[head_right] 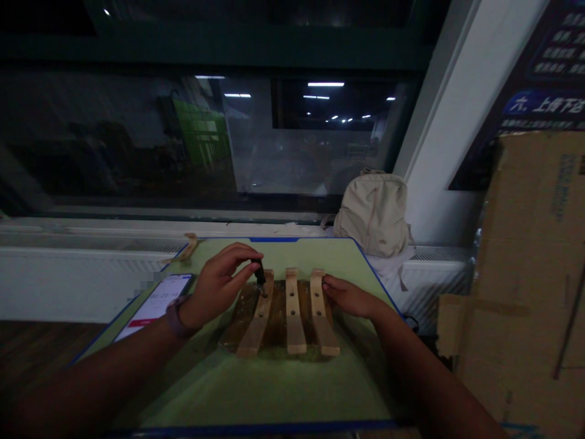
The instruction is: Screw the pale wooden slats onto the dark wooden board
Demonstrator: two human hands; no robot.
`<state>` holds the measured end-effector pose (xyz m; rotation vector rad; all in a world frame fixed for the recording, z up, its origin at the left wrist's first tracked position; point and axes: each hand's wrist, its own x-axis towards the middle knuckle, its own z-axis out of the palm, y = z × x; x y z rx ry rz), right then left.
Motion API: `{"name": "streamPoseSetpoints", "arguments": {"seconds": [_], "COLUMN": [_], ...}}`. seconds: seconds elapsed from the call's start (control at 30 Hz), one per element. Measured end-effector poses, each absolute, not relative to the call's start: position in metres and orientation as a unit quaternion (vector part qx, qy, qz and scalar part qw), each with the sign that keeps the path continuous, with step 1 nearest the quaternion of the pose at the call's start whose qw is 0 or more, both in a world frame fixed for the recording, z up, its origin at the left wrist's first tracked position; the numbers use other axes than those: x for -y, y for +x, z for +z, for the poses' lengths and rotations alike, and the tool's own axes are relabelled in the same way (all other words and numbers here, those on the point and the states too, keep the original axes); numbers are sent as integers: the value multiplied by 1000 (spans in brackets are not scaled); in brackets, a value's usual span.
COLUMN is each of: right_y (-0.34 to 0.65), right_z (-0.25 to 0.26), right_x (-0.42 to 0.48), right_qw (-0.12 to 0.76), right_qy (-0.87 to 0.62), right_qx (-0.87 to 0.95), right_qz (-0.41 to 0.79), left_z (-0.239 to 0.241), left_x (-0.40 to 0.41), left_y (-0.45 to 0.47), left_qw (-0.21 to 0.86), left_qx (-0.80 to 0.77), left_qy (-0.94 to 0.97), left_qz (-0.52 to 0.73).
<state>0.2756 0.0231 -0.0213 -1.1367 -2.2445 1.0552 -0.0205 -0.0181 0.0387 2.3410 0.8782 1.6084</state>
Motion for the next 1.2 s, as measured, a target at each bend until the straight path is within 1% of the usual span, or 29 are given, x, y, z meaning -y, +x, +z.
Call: {"name": "streamPoseSetpoints", "arguments": {"seconds": [0.13, 0.4, 0.63, 0.87, 1.07, 1.2], "right_y": [277, 275, 275, 276, 275, 275], "right_z": [-24, -19, -18, -20, -18, -17], "right_x": [-24, -22, -21, -23, -21, -21], "right_qw": [202, 195, 196, 202, 201, 196], "right_qy": [-409, -404, -411, -410, -413, -412], "right_qx": [809, 811, 810, 807, 811, 807], "right_qz": [372, 376, 370, 373, 362, 375], "left_z": [34, 37, 30, 33, 28, 31], "left_x": [16, 16, 14, 11, 13, 13], "left_y": [-20, -18, -19, -20, -20, -19], "left_qw": [124, 72, 117, 71, 143, 110], "left_qx": [-300, -251, -298, -276, -313, -266], "left_qy": [778, 795, 772, 774, 770, 783], "left_qz": [538, 548, 549, 565, 538, 551]}}
